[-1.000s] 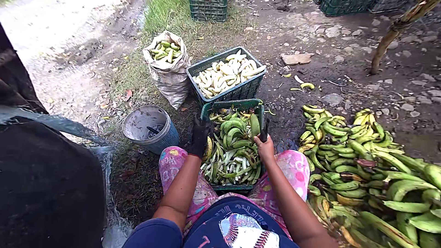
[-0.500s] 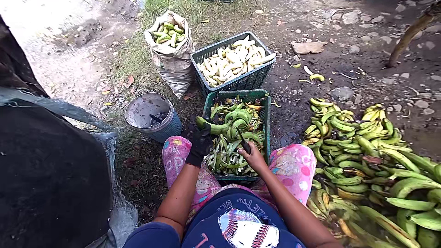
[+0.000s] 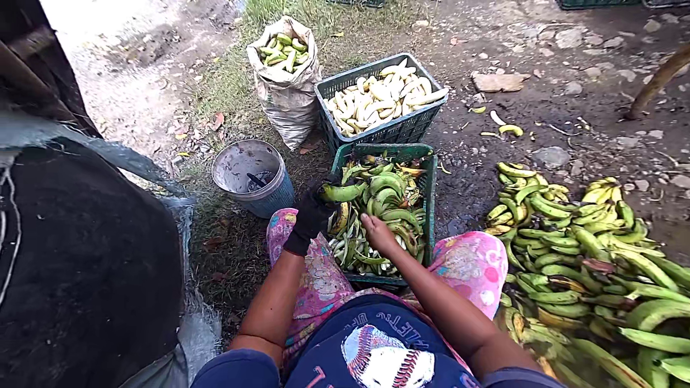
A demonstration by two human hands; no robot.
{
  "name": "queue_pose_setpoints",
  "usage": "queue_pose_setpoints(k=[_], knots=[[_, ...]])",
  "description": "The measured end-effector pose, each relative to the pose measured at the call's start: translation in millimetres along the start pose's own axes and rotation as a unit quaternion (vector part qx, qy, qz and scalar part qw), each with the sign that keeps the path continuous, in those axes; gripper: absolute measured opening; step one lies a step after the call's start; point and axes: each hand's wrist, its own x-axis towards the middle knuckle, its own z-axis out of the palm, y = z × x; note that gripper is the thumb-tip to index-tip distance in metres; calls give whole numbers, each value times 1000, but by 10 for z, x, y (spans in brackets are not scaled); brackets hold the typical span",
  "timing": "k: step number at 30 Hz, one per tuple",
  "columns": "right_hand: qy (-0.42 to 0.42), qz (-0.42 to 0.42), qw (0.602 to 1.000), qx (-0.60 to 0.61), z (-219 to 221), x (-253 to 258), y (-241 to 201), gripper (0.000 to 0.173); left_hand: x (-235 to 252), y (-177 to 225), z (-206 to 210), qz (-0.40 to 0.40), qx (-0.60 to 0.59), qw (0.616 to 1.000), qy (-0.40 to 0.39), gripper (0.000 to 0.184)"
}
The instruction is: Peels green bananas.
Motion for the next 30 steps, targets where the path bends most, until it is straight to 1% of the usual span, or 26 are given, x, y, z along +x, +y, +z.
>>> queue_pose_setpoints(k=[1,2,3,4,6,7,8,9,10,12,14,16,17,19,21,23,24,25,26,28,29,30], knots=[[-44,59,997,-5,121,16,255,68,3,-11,-17,4,-50,999,-1,55],[-57,88,994,9,189,-19,383,66,44,-13,-26,6,-99,995,-2,54],[-48,94,994,31,203,-69,436,62,92,-28,-17,-3,-144,990,-2,54],[-26,86,995,51,175,-133,444,58,112,-74,24,-22,-184,983,0,49],[39,41,995,81,19,-206,373,49,87,-184,186,-95,-239,966,9,34],[68,10,995,78,-106,-192,329,48,96,-226,292,-137,-248,959,4,41],[87,-21,994,59,-246,-174,287,49,111,-281,374,-168,-258,951,-25,51],[98,-53,993,27,-381,-171,250,52,130,-334,465,-195,-256,945,-55,58],[99,-81,992,-12,-503,-187,208,56,145,-390,551,-222,-234,944,-73,58],[94,-135,982,-91,-685,-245,138,61,162,-436,666,-244,-176,949,-99,55],[101,-180,965,-164,-803,-338,41,65,169,-370,732,-235,-115,958,-119,53],[119,-201,953,-194,-891,-378,-30,65,149,-216,791,-213,-91,964,-132,50],[133,-204,948,-205,-926,-381,-67,63,133,-139,824,-208,-90,965,-129,51],[183,-206,931,-239,-977,-340,-151,60,68,-47,887,-186,-92,972,-110,47],[245,-193,913,-263,-1010,-218,-195,57,-21,20,928,-153,-79,978,-118,45],[308,-146,906,-250,-1045,-84,-233,53,-89,1,987,-187,-137,968,-97,50],[328,-105,913,-220,-1086,-38,-266,52,-136,-41,987,-197,-142,966,-87,53],[335,-62,923,-179,-1156,-14,-299,52,-181,-102,964,-200,-148,964,-88,55],[330,-42,932,-141,-1234,-10,-317,52,-211,-169,938,-202,-169,961,-84,55],[290,-63,946,-128,-1283,-81,-334,55,-186,-263,824,-198,-262,941,-82,53],[263,-87,951,-140,-1218,-136,-305,56,-149,-296,748,-194,-295,931,-89,54],[234,-113,954,-151,-1120,-201,-269,54,-99,-288,689,-193,-300,930,-88,56]])
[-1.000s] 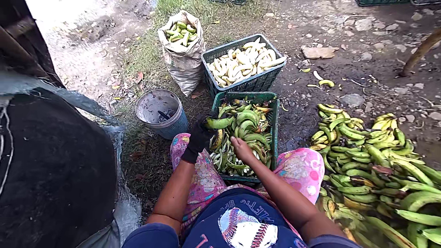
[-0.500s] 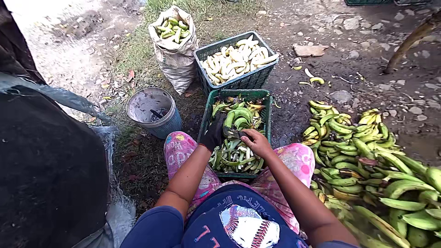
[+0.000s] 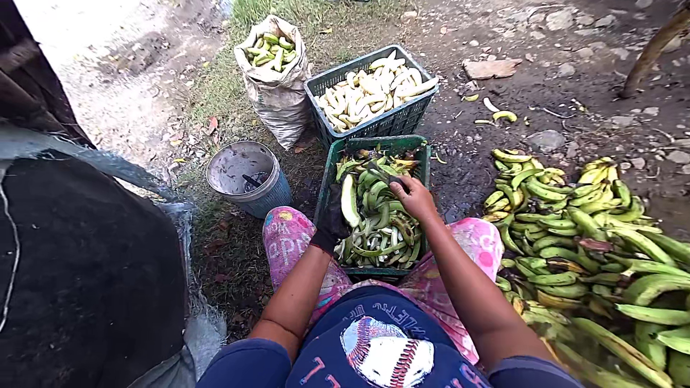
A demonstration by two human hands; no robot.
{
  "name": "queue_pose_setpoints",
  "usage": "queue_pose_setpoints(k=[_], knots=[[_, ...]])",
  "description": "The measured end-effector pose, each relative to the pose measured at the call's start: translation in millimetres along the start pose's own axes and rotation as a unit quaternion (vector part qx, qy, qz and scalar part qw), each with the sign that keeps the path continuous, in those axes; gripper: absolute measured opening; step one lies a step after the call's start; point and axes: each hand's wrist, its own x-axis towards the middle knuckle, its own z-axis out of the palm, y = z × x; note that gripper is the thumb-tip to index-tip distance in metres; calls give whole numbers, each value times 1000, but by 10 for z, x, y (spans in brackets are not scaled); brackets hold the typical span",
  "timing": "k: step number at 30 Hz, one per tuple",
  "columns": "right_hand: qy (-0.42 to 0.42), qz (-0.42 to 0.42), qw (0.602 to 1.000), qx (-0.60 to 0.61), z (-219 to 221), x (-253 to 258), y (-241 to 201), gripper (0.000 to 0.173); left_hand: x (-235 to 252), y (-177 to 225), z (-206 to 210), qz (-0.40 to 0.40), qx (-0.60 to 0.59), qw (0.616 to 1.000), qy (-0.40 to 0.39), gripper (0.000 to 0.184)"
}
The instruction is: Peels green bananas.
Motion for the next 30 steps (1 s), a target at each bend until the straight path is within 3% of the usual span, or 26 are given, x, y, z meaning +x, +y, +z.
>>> queue_pose_setpoints(k=[2,6,9,11,13,15,17,20,24,27,28,30], knots=[[-52,-43,998,-6,130,-218,-6,52,60,144,-31,20,112,993,37,49],[-87,-85,992,-31,194,-443,-12,61,119,227,21,54,353,929,94,46],[-19,-125,990,-67,43,-309,-25,59,48,198,306,73,292,952,52,45],[54,-143,983,-105,-58,-107,-15,58,-4,145,380,106,333,937,-16,48],[103,-95,984,-106,-130,88,-36,56,-75,33,423,54,318,946,-19,45],[111,-26,990,-87,-192,197,-96,55,-91,-139,347,6,262,965,10,47],[65,-29,994,-82,-178,160,-164,54,-50,-230,196,-7,200,978,52,50],[-1,-66,994,-90,178,-168,-205,48,-5,-173,-10,63,207,970,110,50],[9,-62,997,-53,491,-522,-190,56,156,24,83,171,321,905,220,52],[62,-95,991,-70,410,-484,-212,58,360,192,421,189,220,913,285,48],[76,-111,987,-88,347,-411,-207,57,338,219,491,175,218,921,272,46],[92,-124,981,-120,207,-194,-185,56,95,165,386,144,358,909,155,41]])
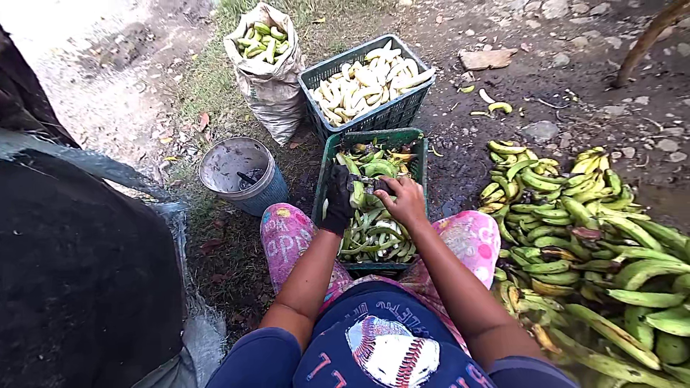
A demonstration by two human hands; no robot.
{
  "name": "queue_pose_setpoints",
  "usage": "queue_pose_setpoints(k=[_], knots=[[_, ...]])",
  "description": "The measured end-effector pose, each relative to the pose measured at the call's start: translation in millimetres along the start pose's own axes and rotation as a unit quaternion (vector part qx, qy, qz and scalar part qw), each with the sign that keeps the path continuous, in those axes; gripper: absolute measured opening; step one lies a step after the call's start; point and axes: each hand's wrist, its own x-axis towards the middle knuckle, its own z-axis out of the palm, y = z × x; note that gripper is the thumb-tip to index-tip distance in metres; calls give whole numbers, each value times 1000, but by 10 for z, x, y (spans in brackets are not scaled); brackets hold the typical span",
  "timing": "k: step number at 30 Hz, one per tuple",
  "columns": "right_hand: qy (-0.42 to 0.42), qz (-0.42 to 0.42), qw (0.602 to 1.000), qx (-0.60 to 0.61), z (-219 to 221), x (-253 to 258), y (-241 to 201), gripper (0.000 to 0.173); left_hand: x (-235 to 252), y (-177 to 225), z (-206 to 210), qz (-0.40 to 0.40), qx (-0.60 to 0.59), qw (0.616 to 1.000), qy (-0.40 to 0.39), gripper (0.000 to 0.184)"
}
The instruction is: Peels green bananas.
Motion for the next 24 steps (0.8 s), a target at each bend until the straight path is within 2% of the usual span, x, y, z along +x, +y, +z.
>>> queue_pose_setpoints(k=[3,5,7,9,10,12,14,16,17,20,22,24], knots=[[-9,58,998,-19,-147,347,72,55,-75,-200,-165,72,103,974,-189,49],[-31,105,994,-12,-236,457,34,54,-79,-219,-141,47,67,977,-197,43],[-49,95,994,2,-207,360,-76,53,-74,-264,-118,-18,-18,992,-124,45],[-35,53,998,19,-3,73,-207,51,-47,-197,-59,-70,-88,994,20,52],[-27,41,999,25,101,-73,-268,50,-8,-164,-39,-83,-66,991,79,55],[-12,39,999,20,246,-275,-355,52,95,-159,-49,-71,49,988,127,56],[-1,41,999,-1,238,-270,-387,54,149,-172,-54,-79,25,986,143,56],[-12,49,999,-19,133,-100,-361,55,84,-186,-123,-59,-77,993,65,48],[-30,64,997,-17,70,23,-327,54,38,-225,-185,-39,-87,995,1,43],[-122,124,985,15,-158,403,-221,51,-70,-298,-407,11,25,987,-161,39],[-190,143,971,36,-252,513,-212,51,-61,-290,-440,3,-46,980,-194,37],[-175,143,974,31,-197,450,-206,52,-37,-294,-484,-11,-95,973,-209,39]])
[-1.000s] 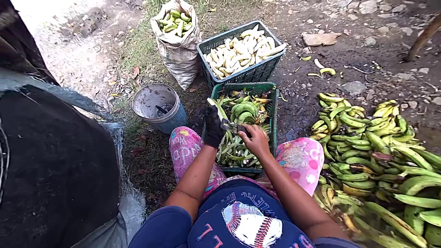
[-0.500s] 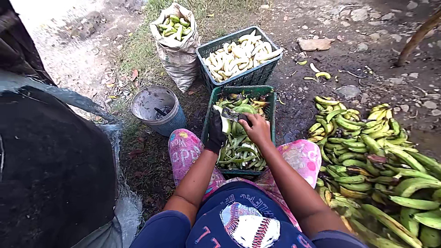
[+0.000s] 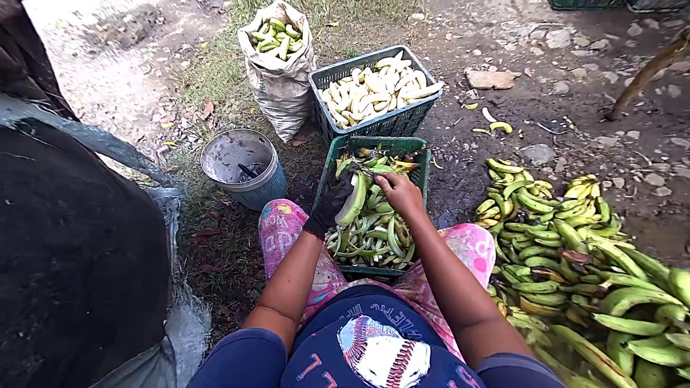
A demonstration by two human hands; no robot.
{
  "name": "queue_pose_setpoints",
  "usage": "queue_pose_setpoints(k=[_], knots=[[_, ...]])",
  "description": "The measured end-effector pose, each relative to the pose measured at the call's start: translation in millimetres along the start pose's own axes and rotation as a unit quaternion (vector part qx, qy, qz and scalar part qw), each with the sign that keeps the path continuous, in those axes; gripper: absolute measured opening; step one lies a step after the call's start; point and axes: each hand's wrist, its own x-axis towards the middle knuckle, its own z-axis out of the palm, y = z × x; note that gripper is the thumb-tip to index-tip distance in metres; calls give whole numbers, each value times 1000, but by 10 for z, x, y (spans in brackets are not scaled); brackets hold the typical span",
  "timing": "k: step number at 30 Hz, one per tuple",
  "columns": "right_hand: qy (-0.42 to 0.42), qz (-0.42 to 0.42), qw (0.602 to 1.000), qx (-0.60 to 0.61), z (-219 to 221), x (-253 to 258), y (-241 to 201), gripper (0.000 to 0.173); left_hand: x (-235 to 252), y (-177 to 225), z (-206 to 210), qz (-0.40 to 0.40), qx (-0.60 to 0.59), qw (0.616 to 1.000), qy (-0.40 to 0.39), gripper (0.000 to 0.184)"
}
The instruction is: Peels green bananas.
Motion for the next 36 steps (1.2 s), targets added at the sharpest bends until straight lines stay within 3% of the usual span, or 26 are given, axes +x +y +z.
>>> queue_pose_setpoints(k=[4,7,8,10,12,14,15,16,18,20,25,28,30,32,34,36], knots=[[79,54,995,27,205,-45,243,56,-4,-28,-27,19,105,994,-30,41],[86,19,996,21,273,-166,297,54,57,-137,80,-32,161,986,38,40],[93,-15,995,12,343,-234,305,52,91,-185,137,-53,123,989,66,38],[136,-102,985,-19,552,-365,364,52,211,-180,243,-89,-92,988,88,36],[197,-164,965,-55,745,-496,413,57,464,-222,264,-117,-363,922,65,42],[246,-175,951,-73,831,-587,405,58,575,-2,343,-187,-468,857,106,46],[253,-165,950,-79,826,-592,389,58,520,-4,351,-193,-433,873,114,45],[251,-152,953,-82,790,-568,368,58,379,-41,350,-166,-346,918,106,44],[212,-105,970,-58,635,-469,278,56,160,-11,346,-74,-108,988,83,32],[159,-41,986,-2,456,-323,183,54,75,57,337,-22,60,995,74,45],[139,52,986,70,305,-40,182,58,156,-95,280,99,118,988,10,55],[123,-20,991,49,342,-145,221,49,140,-181,279,-6,-115,993,27,38],[133,-130,983,0,537,-347,293,51,149,-254,214,-86,-286,954,31,44],[185,-212,958,-58,723,-529,368,54,146,-88,168,-114,-356,927,25,45],[222,-217,947,-82,782,-616,387,55,282,129,247,-130,-413,900,41,40],[217,-167,959,-71,737,-577,345,55,426,128,321,-145,-428,889,66,35]])
